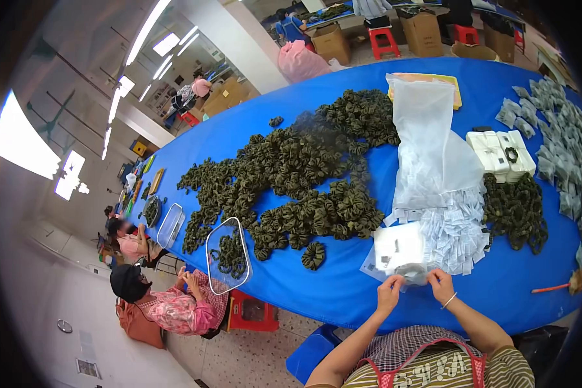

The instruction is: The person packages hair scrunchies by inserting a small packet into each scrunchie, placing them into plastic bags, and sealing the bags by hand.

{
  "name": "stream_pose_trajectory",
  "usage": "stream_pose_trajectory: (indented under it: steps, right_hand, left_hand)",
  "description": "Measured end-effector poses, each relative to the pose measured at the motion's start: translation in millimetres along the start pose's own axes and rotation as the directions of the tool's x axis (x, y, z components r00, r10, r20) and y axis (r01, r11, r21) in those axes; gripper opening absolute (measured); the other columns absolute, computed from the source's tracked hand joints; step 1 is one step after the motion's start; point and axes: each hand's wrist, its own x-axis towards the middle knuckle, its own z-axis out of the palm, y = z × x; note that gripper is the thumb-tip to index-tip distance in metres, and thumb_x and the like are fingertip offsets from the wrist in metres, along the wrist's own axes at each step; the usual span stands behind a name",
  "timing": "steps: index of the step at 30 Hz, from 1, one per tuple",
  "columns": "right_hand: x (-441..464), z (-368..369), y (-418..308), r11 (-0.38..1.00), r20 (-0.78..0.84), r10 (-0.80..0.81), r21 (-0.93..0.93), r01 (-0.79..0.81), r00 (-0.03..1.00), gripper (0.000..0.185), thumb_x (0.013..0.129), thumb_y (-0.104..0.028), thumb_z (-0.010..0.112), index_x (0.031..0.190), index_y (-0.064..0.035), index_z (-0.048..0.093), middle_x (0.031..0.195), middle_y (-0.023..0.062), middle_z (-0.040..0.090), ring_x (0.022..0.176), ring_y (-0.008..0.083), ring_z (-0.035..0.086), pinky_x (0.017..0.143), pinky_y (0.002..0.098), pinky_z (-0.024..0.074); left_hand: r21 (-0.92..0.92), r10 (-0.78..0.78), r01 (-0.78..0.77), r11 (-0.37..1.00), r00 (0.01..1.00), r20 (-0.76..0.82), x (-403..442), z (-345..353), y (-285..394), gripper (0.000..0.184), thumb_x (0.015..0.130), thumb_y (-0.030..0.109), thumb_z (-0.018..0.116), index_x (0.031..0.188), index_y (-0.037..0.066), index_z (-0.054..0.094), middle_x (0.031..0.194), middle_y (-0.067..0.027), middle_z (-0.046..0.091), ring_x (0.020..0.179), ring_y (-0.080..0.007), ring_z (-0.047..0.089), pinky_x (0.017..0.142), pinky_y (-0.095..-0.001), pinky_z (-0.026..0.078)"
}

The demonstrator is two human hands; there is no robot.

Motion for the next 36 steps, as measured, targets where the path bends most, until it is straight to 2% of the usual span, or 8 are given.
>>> stream_pose_trajectory:
  steps: [1,2,5,9,15,27,35,36]
  right_hand:
    - [4,1,-2,0.998,-0.026,-0.013,0.055,0.014,1.000,0.016,0.086,-0.010,0.055,0.075,-0.0002,0.058,0.063,0.0042,0.061,0.058,0.0079,0.054,0.055,0.0232,0.0431]
    - [5,2,0,0.997,-0.035,-0.004,0.075,0.006,0.999,0.016,0.086,-0.010,0.055,0.074,-0.0001,0.058,0.063,0.0042,0.061,0.058,0.0080,0.054,0.056,0.0233,0.0433]
    - [11,2,7,0.994,-0.037,0.003,0.113,0.002,0.999,0.016,0.086,-0.009,0.054,0.073,0.0000,0.059,0.062,0.0045,0.060,0.058,0.0085,0.055,0.056,0.0235,0.0437]
    - [5,5,20,0.994,-0.021,0.023,0.103,-0.020,1.000,0.017,0.086,-0.008,0.054,0.072,-0.0001,0.059,0.061,0.0049,0.061,0.057,0.0089,0.055,0.055,0.0237,0.0439]
    - [-4,4,19,0.998,0.010,0.025,0.057,-0.026,1.000,0.016,0.085,-0.008,0.054,0.071,-0.0007,0.058,0.063,0.0036,0.060,0.059,0.0089,0.055,0.056,0.0235,0.0441]
    - [-12,1,16,0.999,0.040,0.047,0.026,-0.048,0.998,0.014,0.085,-0.008,0.054,0.075,0.0003,0.060,0.063,0.0066,0.063,0.058,0.0112,0.059,0.055,0.0246,0.0457]
    - [-14,6,15,0.999,0.034,0.024,0.031,-0.025,0.999,0.015,0.084,-0.006,0.053,0.073,-0.0004,0.061,0.064,0.0065,0.062,0.059,0.0120,0.059,0.057,0.0258,0.0472]
    - [-13,0,7,0.993,0.056,-0.053,-0.106,0.059,0.997,0.016,0.084,-0.007,0.054,0.072,-0.0007,0.061,0.065,0.0074,0.063,0.060,0.0135,0.060,0.059,0.0272,0.0478]
  left_hand:
    - [-0.061,-0.044,0.045,0.997,0.999,0.006,3,3,-19,0.014,0.087,0.012,0.057,0.092,0.002,0.066,0.077,-0.0084,0.067,0.068,-0.0121,0.061,0.063,-0.0262,0.047]
    - [-0.122,-0.086,0.087,0.989,0.996,0.014,6,4,-23,0.014,0.087,0.012,0.057,0.093,0.003,0.066,0.077,-0.0079,0.067,0.068,-0.0101,0.060,0.063,-0.0249,0.047]
    - [-0.030,-0.149,0.151,0.988,0.988,0.045,7,5,-28,0.017,0.088,0.015,0.055,0.092,0.004,0.066,0.073,-0.0059,0.066,0.065,-0.0112,0.060,0.062,-0.0257,0.047]
    - [0.057,-0.141,0.139,0.989,0.989,0.044,4,3,-28,0.023,0.090,0.021,0.052,0.089,0.004,0.066,0.070,-0.0057,0.065,0.063,-0.0130,0.060,0.061,-0.0269,0.047]
    - [0.036,-0.197,0.195,0.980,0.976,0.096,-7,0,-38,0.024,0.090,0.021,0.049,0.091,0.004,0.066,0.072,-0.0064,0.066,0.065,-0.0148,0.061,0.062,-0.0277,0.047]
    - [0.088,-0.199,0.190,0.978,0.974,0.111,-12,-4,-29,0.025,0.092,0.020,0.048,0.094,0.002,0.065,0.074,-0.0069,0.067,0.069,-0.0141,0.063,0.064,-0.0268,0.049]
    - [0.095,-0.169,0.161,0.982,0.982,0.080,-15,-11,-42,0.025,0.093,0.019,0.046,0.088,0.002,0.063,0.074,-0.0073,0.066,0.067,-0.0152,0.063,0.062,-0.0273,0.049]
    - [0.085,-0.161,0.153,0.985,0.982,0.102,-16,-3,-49,0.025,0.093,0.019,0.046,0.087,0.001,0.063,0.073,-0.0076,0.066,0.067,-0.0156,0.063,0.062,-0.0275,0.049]
